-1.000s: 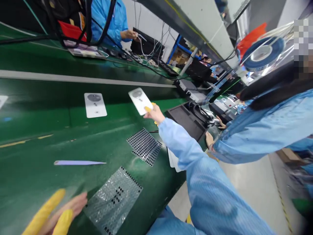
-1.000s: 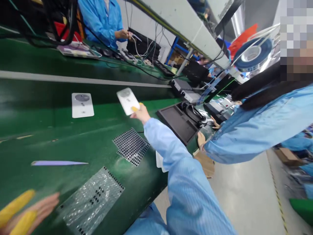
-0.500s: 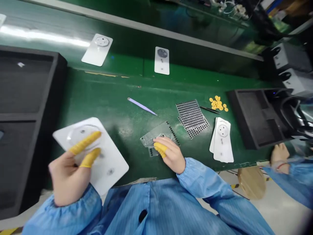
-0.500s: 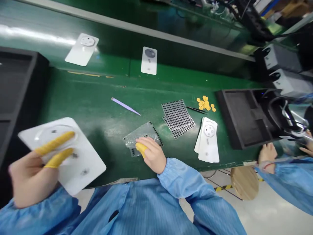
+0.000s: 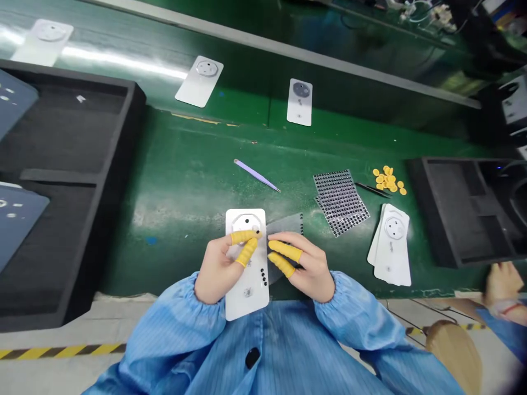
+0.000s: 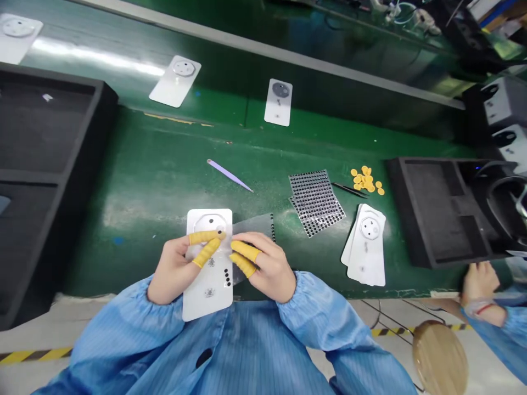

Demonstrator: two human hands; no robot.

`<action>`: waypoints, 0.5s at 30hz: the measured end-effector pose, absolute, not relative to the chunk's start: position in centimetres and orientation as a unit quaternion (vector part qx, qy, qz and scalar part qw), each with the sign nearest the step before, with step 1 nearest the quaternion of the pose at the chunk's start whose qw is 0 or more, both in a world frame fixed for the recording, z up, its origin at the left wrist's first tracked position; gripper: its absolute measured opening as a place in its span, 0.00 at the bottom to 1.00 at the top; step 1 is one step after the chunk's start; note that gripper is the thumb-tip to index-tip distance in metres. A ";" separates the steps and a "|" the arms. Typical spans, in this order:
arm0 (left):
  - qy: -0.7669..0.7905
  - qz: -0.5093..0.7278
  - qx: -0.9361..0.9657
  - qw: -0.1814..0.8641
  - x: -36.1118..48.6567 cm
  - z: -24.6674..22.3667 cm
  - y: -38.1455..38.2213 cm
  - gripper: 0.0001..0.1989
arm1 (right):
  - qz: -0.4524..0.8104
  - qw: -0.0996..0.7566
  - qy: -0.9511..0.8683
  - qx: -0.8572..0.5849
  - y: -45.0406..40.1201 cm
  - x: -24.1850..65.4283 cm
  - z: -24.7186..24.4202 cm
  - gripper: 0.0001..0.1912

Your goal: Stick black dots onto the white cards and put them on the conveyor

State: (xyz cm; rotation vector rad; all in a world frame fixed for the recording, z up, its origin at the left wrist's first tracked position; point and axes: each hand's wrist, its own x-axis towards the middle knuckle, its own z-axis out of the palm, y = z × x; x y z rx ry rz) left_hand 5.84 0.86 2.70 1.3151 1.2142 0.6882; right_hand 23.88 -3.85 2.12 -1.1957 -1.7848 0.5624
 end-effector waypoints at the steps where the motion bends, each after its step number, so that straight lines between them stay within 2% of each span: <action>1: 0.505 0.291 0.587 0.563 5.8 2.7 0.8 0.13 | 0.215 0.452 -0.720 -0.481 -3.4 23.8 2.2 0.15; 5: 0.463 0.296 0.697 0.460 5.9 2.7 0.6 0.16 | 0.168 0.442 -0.759 -0.449 -1.9 23.3 1.8 0.15; 8: 0.441 0.295 0.765 0.366 5.7 2.1 0.8 0.14 | 0.177 0.446 -0.759 -0.440 -1.3 23.0 1.0 0.14; 12: 0.430 0.275 0.783 0.356 5.6 1.3 1.2 0.13 | 0.245 0.476 -0.694 -0.481 -1.0 22.3 0.0 0.08; 15: 0.433 0.264 0.775 0.376 5.1 0.8 1.7 0.13 | 0.252 0.469 -0.669 -0.518 -0.7 22.0 -0.6 0.05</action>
